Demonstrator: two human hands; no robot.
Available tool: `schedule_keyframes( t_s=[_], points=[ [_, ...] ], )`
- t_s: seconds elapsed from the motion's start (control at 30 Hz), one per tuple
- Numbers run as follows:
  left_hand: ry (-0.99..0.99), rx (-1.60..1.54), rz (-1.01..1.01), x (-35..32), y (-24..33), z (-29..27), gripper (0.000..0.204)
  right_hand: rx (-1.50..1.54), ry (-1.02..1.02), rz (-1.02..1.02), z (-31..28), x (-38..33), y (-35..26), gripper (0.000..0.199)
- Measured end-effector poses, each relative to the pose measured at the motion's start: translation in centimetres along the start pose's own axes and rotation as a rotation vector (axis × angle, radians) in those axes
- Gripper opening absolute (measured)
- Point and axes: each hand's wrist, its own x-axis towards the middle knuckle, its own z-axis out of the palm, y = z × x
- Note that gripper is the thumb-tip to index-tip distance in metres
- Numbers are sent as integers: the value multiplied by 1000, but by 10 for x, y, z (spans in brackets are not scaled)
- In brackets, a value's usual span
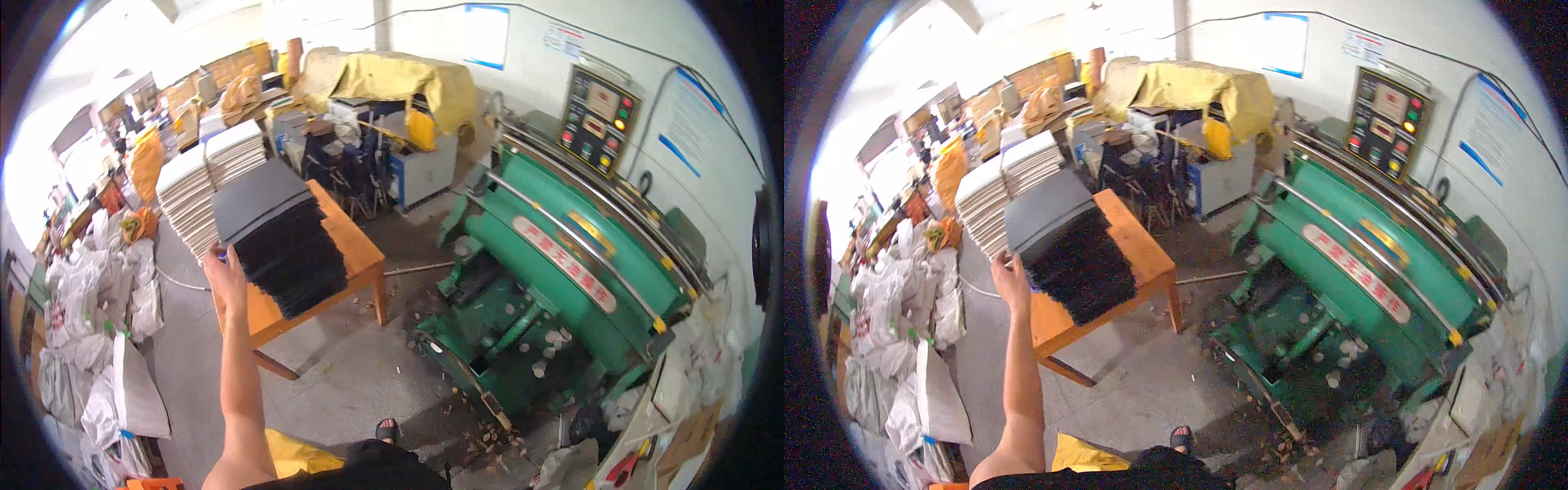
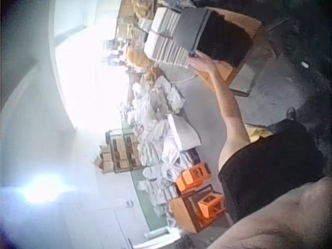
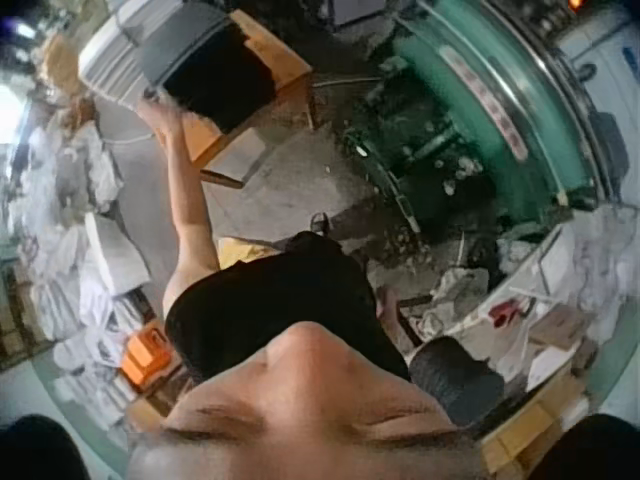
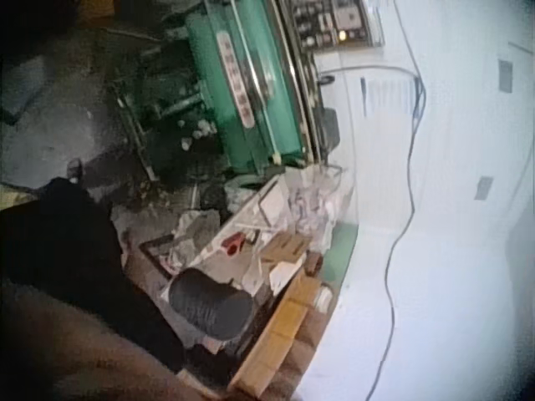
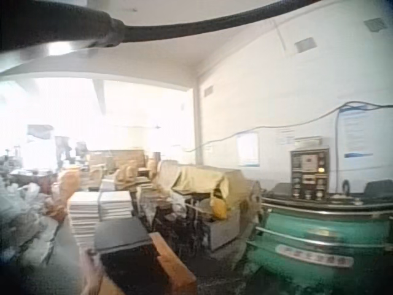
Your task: The person places a black square sheet onto a metal machine bed, removes a circular black disc from a stack on a nearby table, and puts the disc on top of the sheet before moving to the next cycle.
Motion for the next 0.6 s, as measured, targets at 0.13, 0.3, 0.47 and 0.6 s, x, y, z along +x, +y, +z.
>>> schedule_keyframes(
  t_s=[0.13,0.3,0.47,0.6],
  points=[
    [-513,39,-292,47,-77,31,55,-108,-72,-158,44,30,-70,18],
    [-638,-571,-905,74,-74,52,30,-170,-114,-313,103,34,-127,19],
    [-448,-821,-917,74,-115,21,10,-406,-290,-431,125,-2,-124,30],
    [-709,-1356,-1058,21,-41,-50,19,-433,-227,-274,73,34,-79,21]
  ],
)
